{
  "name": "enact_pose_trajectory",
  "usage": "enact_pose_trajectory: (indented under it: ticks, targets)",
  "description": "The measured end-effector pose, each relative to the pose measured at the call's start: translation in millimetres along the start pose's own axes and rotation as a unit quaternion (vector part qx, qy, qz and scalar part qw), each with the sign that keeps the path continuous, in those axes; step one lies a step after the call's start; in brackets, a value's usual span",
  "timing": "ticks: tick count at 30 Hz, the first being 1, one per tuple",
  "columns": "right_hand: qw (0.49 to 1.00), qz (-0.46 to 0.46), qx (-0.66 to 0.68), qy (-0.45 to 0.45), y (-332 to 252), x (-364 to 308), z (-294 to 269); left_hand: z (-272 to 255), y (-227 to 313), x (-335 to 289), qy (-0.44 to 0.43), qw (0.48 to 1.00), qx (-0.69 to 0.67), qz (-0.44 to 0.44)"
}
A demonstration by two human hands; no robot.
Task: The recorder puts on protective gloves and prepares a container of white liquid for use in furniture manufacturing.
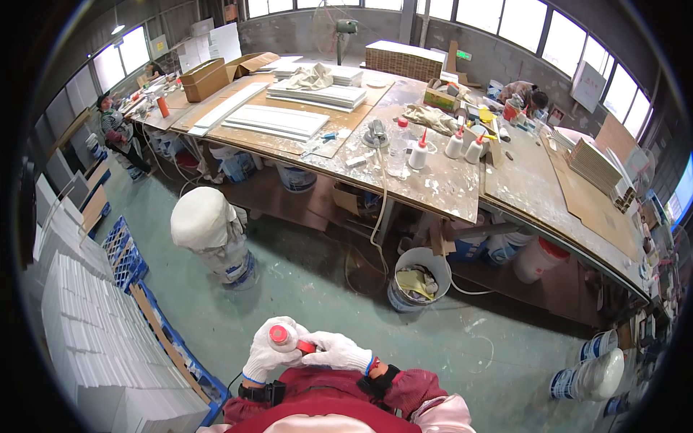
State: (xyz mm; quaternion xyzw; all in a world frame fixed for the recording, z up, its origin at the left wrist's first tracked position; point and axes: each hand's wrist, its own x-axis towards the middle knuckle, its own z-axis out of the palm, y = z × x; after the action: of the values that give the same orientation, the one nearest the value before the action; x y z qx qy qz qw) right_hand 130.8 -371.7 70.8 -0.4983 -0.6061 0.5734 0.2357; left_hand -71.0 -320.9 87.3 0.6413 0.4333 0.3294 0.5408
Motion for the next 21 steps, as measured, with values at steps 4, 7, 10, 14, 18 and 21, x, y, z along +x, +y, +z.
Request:
enact_pose_trajectory:
  ticks: [4,7,10,14,18,21]
  targets:
    - [0.987,-0.062,0.135,0.054,12,19,9,-24,-3,8,0.018,0.999,0.025,0.009]
    - [0.967,-0.039,0.241,0.067,29,35,10,-46,-2,15,0.04,0.998,-0.058,-0.005]
    - [0.985,0.089,0.136,0.057,35,48,2,-73,-17,30,0.07,0.996,-0.039,0.035]
    - [0.983,0.181,0.018,0.027,37,52,-14,-102,-23,55,0.107,0.994,0.017,0.01]
    - [0.968,0.228,0.083,0.068,50,55,-30,-128,-35,105,0.123,0.989,-0.053,0.055]
    - [0.957,0.246,0.092,0.121,55,61,-45,-144,-37,143,0.124,0.989,-0.075,0.024]
